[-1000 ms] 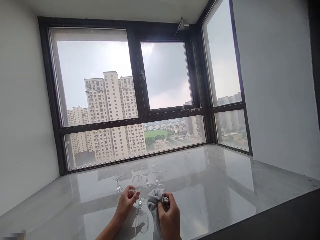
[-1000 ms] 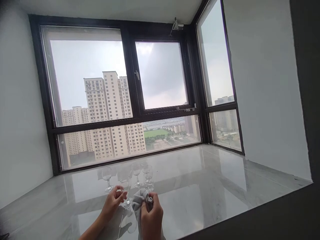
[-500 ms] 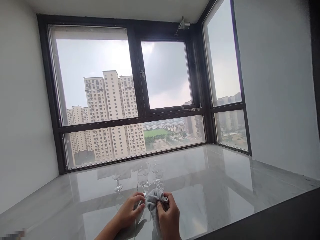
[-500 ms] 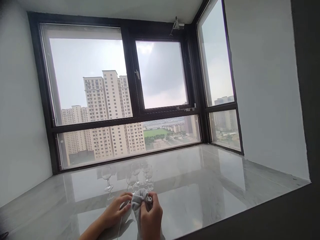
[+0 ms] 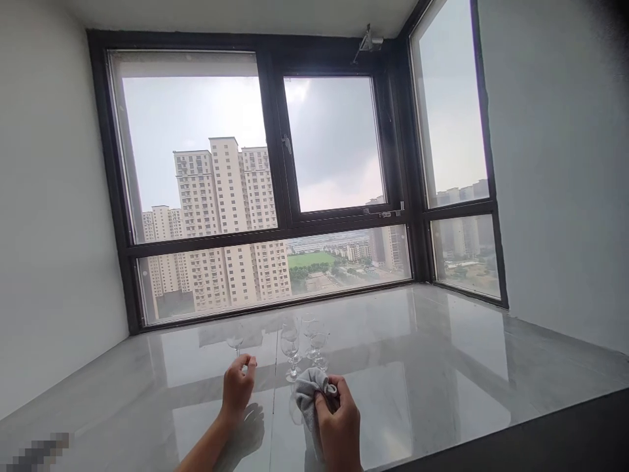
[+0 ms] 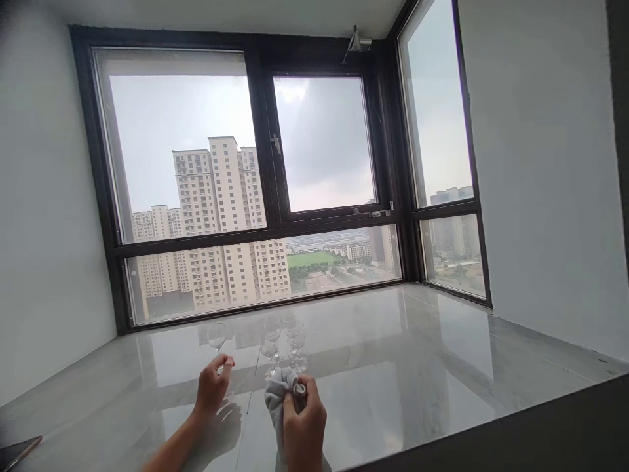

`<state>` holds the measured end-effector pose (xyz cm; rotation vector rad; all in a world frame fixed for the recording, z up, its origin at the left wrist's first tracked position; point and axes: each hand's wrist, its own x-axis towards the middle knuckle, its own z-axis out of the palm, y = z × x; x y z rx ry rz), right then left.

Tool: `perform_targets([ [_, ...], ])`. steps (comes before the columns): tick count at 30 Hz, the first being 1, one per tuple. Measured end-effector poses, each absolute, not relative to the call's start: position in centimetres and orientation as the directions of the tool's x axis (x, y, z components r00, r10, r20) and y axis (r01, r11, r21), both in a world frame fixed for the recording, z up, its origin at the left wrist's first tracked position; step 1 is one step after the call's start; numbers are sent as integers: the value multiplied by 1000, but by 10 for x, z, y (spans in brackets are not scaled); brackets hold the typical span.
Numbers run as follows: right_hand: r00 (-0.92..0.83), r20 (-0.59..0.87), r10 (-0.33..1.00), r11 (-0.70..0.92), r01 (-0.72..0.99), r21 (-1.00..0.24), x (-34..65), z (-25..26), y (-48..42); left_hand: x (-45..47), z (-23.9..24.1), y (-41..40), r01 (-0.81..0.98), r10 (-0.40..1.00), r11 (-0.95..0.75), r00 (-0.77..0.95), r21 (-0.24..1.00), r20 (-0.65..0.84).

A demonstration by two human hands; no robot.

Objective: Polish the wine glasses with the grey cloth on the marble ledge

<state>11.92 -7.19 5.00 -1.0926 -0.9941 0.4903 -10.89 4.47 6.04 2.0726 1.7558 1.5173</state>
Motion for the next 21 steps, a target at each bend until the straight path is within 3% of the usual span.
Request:
perform_targets([
  [3, 492, 413, 767, 412, 116, -904, 119, 52, -74, -133, 62, 62, 794, 712, -124, -347, 595, 610],
  [6, 478, 416, 774, 418, 108, -902, 120, 54, -76, -144, 58, 74, 798, 806, 45, -384, 601, 451],
  [15, 450, 400, 798, 395, 110, -912, 120, 55, -83, -137, 46, 88, 868, 943, 72, -220, 492, 251],
  [21, 444, 389, 807, 374, 126, -919, 123, 56, -83, -140, 47, 90, 817, 940, 111, -271, 566, 206],
])
